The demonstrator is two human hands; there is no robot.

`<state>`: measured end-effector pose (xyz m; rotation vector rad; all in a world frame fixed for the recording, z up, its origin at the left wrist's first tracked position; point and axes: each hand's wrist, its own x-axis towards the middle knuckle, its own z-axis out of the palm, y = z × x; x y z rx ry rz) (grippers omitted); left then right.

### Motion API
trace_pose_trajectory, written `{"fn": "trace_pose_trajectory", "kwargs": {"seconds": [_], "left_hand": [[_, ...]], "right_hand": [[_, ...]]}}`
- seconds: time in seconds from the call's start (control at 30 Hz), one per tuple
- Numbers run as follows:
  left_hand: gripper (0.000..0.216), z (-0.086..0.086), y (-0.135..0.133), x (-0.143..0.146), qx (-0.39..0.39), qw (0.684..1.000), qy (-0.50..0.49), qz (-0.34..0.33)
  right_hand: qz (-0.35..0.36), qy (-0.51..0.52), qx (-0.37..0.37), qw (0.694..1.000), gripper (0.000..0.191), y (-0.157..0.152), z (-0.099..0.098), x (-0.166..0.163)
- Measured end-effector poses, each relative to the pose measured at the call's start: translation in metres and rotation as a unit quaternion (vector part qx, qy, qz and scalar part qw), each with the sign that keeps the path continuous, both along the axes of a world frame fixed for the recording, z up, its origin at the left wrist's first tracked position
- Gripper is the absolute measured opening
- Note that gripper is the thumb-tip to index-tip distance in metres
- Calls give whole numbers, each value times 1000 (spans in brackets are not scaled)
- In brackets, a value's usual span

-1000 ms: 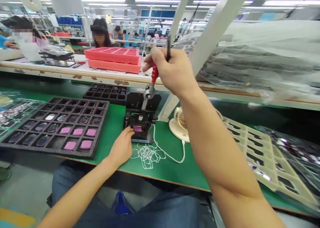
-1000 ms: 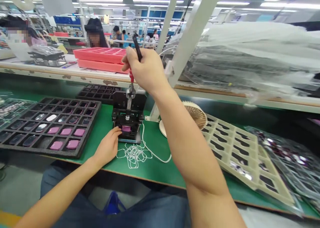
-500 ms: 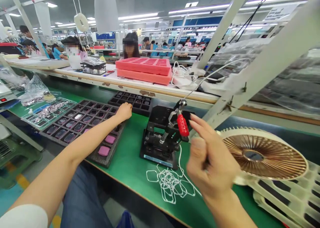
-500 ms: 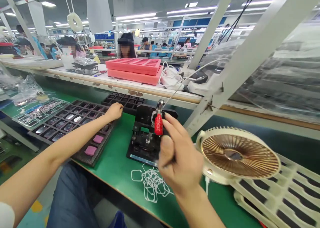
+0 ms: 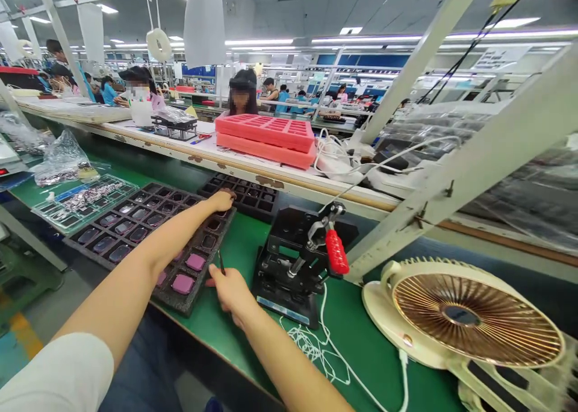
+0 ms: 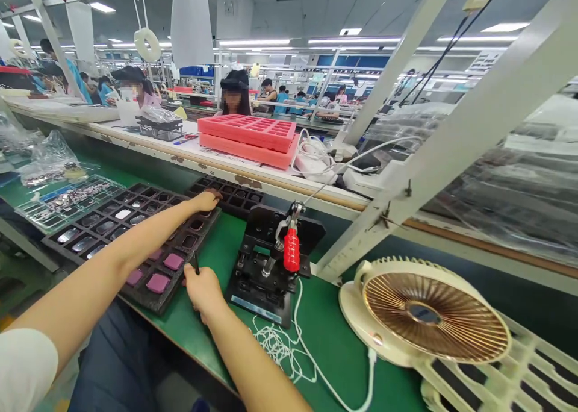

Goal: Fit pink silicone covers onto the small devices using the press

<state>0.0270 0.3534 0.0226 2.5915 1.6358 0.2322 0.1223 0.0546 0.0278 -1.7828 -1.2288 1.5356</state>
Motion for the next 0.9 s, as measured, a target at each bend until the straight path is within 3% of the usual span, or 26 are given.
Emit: {"fn": "trace_pose_trajectory", "kwargs": {"seconds": [0.17, 0.33, 0.5, 0.63, 0.7, 0.77, 0.83, 0.9], "left_hand": [[44, -5, -22, -29, 36, 997, -33, 60], [44, -3, -32, -34, 34, 994, -64, 80], [43, 15, -41, -38, 16, 993, -108, 51], [39, 43, -65, -51, 22, 986, -167, 5], [37, 60, -92, -66, 34, 977, -207, -20], [36, 71, -137, -89, 58, 964, -256, -35], [35, 71, -204, -116, 95, 945, -309, -41], [30, 58, -283, -139, 125, 924, -357, -60]], "right_hand": [[-28, 32, -81, 996, 38, 28, 8, -37], [-41, 77, -124, 988, 32, 41, 14, -53], [-51, 160, -142, 976, 27, 45, 11, -55], [-56, 227, -142, 962, 27, 46, 6, -49], [-64, 245, -124, 959, 27, 46, 3, -48], [-75, 255, -98, 959, 26, 45, 2, -49], [-84, 260, -73, 959, 26, 45, 3, -51], [-91, 265, -51, 959, 26, 48, 9, -54]]}}
